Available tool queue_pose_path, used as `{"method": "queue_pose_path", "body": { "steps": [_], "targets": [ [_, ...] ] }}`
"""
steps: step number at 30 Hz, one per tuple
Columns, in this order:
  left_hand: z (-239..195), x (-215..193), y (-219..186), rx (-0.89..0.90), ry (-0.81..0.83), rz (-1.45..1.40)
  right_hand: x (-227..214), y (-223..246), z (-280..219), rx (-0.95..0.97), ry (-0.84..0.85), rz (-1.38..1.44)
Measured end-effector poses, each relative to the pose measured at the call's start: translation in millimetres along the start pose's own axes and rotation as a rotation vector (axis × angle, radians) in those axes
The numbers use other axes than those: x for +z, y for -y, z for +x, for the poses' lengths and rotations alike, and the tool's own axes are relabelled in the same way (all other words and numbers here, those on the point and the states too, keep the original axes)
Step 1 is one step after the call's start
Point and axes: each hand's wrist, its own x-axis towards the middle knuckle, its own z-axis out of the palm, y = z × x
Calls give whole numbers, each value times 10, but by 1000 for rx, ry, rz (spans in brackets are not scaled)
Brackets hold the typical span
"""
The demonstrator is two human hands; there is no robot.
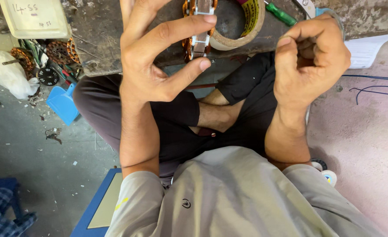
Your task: The person prepares insulating sleeves and wires for a fan stator by cutting small plastic tubes and threading copper wires through the stator components.
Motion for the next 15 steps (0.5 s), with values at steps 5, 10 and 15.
{"method": "queue_pose_path", "body": {
  "steps": [5, 10, 15],
  "targets": [
    [38, 31, 36, 21, -4, -13, -106, -36, -3, 42, 44, 19],
    [79, 125, 32, -23, -116, -178, -358, 143, 540, -121, 84, 90],
    [-24, 205, 98, -109, -221, -357, -482, 241, 1067, -118, 141, -113]
  ]
}}
